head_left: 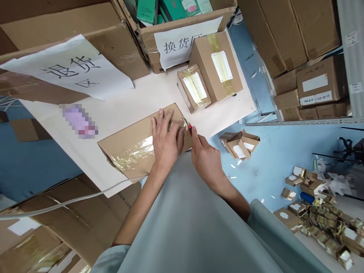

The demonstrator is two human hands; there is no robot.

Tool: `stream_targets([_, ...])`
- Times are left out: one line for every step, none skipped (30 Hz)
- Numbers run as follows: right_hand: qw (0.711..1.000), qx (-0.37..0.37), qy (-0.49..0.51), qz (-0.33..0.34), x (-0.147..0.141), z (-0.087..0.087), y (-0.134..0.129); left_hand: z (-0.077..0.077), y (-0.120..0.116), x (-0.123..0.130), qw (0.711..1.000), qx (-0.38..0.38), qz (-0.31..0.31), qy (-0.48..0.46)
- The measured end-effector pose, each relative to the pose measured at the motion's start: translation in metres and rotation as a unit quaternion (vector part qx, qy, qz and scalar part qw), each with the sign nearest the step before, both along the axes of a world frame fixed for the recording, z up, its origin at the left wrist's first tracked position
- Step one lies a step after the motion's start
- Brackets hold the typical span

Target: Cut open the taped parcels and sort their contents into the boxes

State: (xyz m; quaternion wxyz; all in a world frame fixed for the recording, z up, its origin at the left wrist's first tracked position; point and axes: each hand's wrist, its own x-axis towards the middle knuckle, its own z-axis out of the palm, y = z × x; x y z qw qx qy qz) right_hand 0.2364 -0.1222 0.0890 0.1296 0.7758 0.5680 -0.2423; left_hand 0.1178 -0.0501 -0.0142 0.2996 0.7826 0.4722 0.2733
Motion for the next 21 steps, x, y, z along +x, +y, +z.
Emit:
stream_targets([1.0,-0.005,-0.005,0.006,-0.001,0.003,0.006,0.0,0.0,0.0,1.0,0.001,-0.001,0.0])
stream_targets([1.0,-0.008,-0.008,0.013,-0.002,0.007,0.013,0.0,0.0,0.0,1.0,0.002,0.0,-0.001])
stream_targets([1.0,-0.01,-0.011,0.019,-0.002,0.01,0.019,-0.001,0.0,0.0,1.0,0.003,0.002,-0.002])
stream_targets([1.0,-0.011,-0.012,0.026,-0.003,0.012,0.023,-0.001,0.0,0.0,1.0,0.005,0.005,-0.002])
stream_targets([0.999,-0.012,-0.013,0.031,-0.003,0.015,0.025,-0.001,-0.001,0.0,1.0,0.008,0.007,-0.002])
stream_targets([0.999,-0.015,-0.013,0.034,-0.003,0.018,0.025,-0.001,-0.001,-0.001,1.0,0.011,0.007,-0.001])
stream_targets([0.999,-0.021,-0.014,0.035,-0.002,0.02,0.022,0.0,-0.003,-0.001,1.0,0.012,0.004,0.002])
stream_targets([0.999,-0.03,-0.016,0.035,-0.001,0.022,0.017,0.0,-0.005,-0.001,1.0,0.013,-0.001,0.007])
stream_targets([0.998,-0.039,-0.02,0.034,0.0,0.024,0.012,0.001,-0.008,0.0,1.0,0.013,-0.005,0.011])
stream_targets([0.998,-0.046,-0.024,0.034,0.002,0.025,0.006,0.002,-0.01,0.0,1.0,0.013,-0.009,0.016])
stream_targets([0.998,-0.052,-0.027,0.034,0.004,0.025,0.002,0.002,-0.013,0.001,1.0,0.013,-0.011,0.019])
stream_targets([0.998,-0.055,-0.027,0.035,0.006,0.025,-0.001,0.003,-0.014,0.002,1.0,0.013,-0.01,0.021])
stream_targets([0.998,-0.055,-0.025,0.036,0.007,0.023,-0.001,0.003,-0.015,0.002,1.0,0.011,-0.009,0.022])
stream_targets([0.998,-0.053,-0.021,0.036,0.009,0.022,0.001,0.004,-0.014,0.003,1.0,0.009,-0.008,0.023])
stream_targets([0.998,-0.049,-0.014,0.035,0.01,0.02,0.004,0.004,-0.013,0.003,1.0,0.005,-0.006,0.024])
stream_targets([0.998,-0.045,-0.007,0.033,0.011,0.018,0.008,0.004,-0.011,0.003,1.0,0.004,-0.005,0.026])
stream_targets([0.999,-0.043,0.001,0.032,0.012,0.018,0.012,0.004,-0.009,0.003,1.0,0.004,-0.002,0.029])
stream_targets([0.999,-0.043,0.007,0.031,0.012,0.018,0.013,0.004,-0.007,0.002,0.999,0.006,0.001,0.031])
stream_targets([0.998,-0.045,0.012,0.03,0.012,0.018,0.013,0.004,-0.006,0.002,0.999,0.009,0.003,0.034])
stream_targets([0.998,-0.049,0.015,0.029,0.012,0.02,0.011,0.005,-0.006,0.002,0.999,0.013,0.006,0.038])
stream_targets([0.998,-0.056,0.017,0.026,0.012,0.021,0.008,0.005,-0.007,0.002,0.999,0.018,0.007,0.042])
